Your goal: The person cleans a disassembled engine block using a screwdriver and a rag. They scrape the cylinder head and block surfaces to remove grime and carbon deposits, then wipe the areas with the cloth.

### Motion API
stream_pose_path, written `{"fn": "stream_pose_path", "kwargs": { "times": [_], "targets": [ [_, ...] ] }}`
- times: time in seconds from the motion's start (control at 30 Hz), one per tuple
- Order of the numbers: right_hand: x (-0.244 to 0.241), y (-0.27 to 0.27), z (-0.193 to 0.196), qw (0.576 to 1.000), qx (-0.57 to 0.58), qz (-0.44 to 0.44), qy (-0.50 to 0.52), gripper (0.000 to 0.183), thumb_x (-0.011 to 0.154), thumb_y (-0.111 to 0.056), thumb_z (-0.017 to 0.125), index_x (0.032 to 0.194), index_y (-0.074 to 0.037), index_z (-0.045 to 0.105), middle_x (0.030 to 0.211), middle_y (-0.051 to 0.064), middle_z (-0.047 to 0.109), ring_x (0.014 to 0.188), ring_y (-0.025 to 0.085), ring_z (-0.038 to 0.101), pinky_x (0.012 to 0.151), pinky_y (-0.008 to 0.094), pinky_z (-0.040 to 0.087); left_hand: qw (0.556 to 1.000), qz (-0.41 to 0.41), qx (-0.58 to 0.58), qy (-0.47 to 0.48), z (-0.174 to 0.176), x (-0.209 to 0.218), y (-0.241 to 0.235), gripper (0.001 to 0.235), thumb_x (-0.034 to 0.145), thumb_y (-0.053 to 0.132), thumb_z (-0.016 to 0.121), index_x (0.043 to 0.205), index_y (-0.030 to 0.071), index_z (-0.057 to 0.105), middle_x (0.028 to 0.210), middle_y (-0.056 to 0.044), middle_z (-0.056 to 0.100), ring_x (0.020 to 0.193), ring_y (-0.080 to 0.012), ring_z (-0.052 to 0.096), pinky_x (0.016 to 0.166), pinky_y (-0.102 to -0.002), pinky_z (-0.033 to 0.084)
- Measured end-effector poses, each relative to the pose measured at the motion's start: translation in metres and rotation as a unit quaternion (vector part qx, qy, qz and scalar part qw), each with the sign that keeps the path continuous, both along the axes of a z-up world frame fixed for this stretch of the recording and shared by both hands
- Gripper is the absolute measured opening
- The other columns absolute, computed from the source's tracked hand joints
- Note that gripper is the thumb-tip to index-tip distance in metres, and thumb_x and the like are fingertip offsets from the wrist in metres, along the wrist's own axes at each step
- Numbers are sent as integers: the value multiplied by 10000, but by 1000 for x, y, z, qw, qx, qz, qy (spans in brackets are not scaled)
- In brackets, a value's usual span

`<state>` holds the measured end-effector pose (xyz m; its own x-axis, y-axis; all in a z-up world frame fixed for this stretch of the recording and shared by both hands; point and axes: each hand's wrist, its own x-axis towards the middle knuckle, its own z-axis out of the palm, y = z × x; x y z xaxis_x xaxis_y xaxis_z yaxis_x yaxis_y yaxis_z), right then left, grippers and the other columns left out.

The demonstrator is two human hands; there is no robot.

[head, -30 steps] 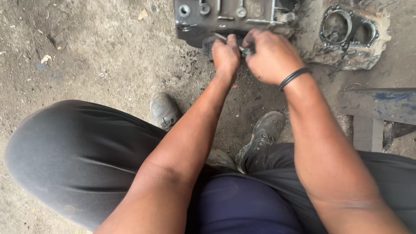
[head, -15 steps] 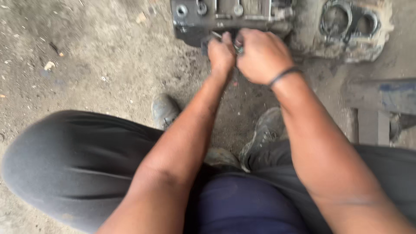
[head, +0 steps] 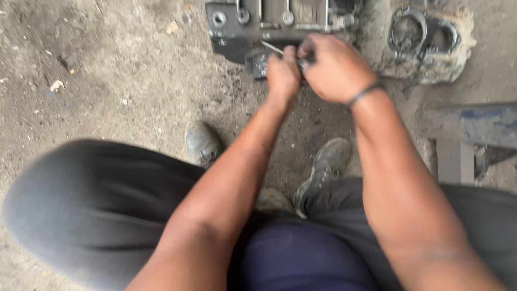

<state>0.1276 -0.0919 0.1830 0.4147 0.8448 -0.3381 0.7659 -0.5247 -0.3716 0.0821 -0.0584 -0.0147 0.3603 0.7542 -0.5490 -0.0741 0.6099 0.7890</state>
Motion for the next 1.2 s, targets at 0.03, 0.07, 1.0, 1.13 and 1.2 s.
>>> {"fn": "stream_pose_path", "kwargs": {
  "times": [0.03,0.07,1.0,1.13,1.2],
  "targets": [
    [1,2,1,1000,12,22,-17,282,822,-105,637,1090,-33,690,1033,255,716,1007,426,680,882,497,525,999,15,42,5,-5,2,3,422,991,302,569,1007,-109,664,862,-174,711,744,-201,623,635,-408,521],
    [2,4,1,998,24,43,-34,262,844,-129,662,1079,-17,685,1032,265,713,1009,444,670,875,508,522,996,29,83,10,-10,2,9,404,999,286,578,1015,-109,663,881,-177,738,793,-186,648,691,-388,546],
    [-1,10,-8,999,-7,29,-38,234,885,-173,632,1066,-53,719,1007,244,723,957,433,690,850,533,530,994,-4,78,77,-28,12,11,418,1000,325,568,949,-76,672,802,-132,695,716,-206,655,675,-420,534],
    [0,1,-10,1000,-4,20,-24,243,861,-156,642,1061,-43,723,1010,253,720,970,431,689,872,511,539,998,-6,-9,56,-21,10,2,433,995,304,539,937,-98,686,829,-188,728,717,-235,656,640,-445,539],
    [1,1,-8,999,-1,33,-23,252,851,-143,648,1069,-49,733,1023,252,721,980,429,689,884,506,536,995,6,18,96,-16,10,0,442,1002,310,545,955,-109,677,850,-207,734,743,-243,679,664,-436,544]
  ]
}}
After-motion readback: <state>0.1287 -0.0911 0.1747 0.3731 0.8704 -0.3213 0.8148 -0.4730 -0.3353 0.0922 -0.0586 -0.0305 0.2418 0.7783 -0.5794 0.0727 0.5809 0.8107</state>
